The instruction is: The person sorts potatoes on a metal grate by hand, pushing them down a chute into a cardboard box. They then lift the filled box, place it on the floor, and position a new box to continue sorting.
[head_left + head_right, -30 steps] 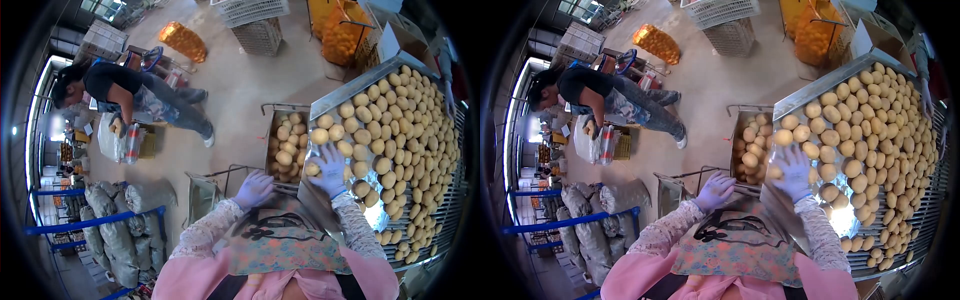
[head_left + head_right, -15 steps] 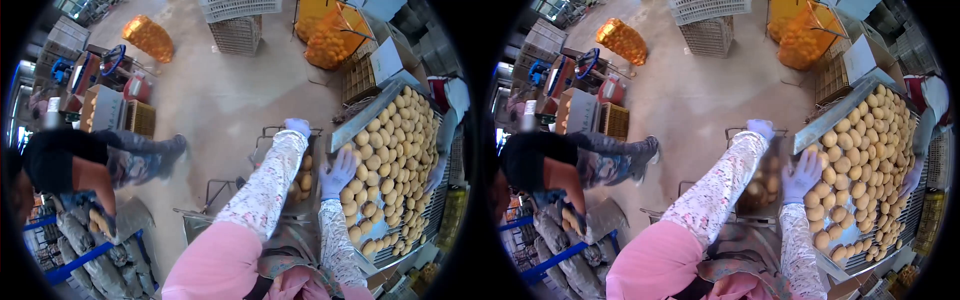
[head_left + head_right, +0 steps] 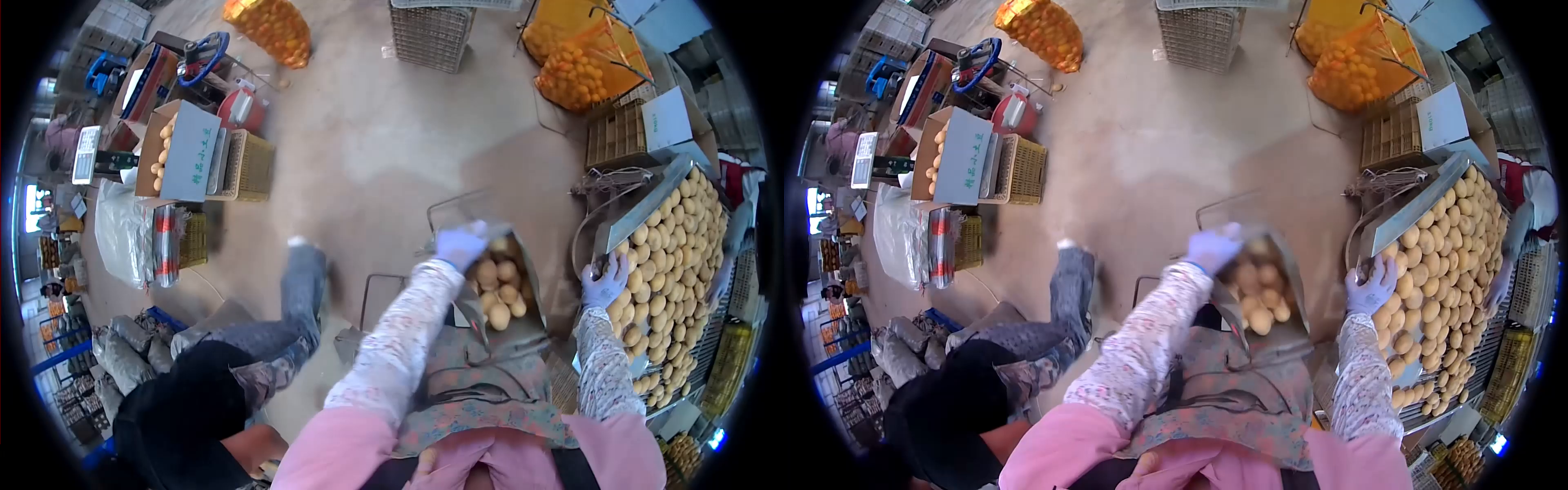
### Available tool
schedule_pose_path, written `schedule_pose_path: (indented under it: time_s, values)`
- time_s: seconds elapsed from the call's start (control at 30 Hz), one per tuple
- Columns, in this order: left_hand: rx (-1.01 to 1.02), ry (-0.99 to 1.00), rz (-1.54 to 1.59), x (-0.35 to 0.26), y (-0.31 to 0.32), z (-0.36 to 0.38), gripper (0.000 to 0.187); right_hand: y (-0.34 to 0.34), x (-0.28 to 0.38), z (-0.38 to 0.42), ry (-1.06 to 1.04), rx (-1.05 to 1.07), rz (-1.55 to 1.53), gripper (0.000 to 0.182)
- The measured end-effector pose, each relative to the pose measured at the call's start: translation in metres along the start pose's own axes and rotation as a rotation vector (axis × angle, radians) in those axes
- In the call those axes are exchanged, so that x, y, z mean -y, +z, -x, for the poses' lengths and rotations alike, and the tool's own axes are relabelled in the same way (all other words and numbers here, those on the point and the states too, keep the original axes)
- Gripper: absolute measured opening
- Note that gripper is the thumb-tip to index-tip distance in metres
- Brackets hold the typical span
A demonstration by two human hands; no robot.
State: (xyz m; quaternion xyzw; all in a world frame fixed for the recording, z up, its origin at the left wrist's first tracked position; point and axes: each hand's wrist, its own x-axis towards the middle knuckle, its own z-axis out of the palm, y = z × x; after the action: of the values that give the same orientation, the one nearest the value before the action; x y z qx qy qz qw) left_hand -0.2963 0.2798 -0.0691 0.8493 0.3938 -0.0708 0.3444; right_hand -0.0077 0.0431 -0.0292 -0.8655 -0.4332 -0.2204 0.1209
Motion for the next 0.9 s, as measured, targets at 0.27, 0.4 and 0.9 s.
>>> schedule_pose_path:
  time_s: [0.27, 0.4, 0.9]
  values:
    - [-0.606, -0.563, 0.845, 0.211, 0.008, 0.138, 0.034, 0.003, -0.004, 0.001, -0.023, 0.003, -0.026, 0.065]
    - [-0.926, -0.930, 1.445, 0.171, -0.007, 0.172, 0.016, 0.005, -0.003, 0.001, -0.008, -0.002, -0.056, 0.064]
    - [-1.106, -0.703, 2.042, 0.160, 0.023, 0.156, 0.021, 0.003, -0.001, 0.001, -0.017, 0.003, -0.037, 0.060]
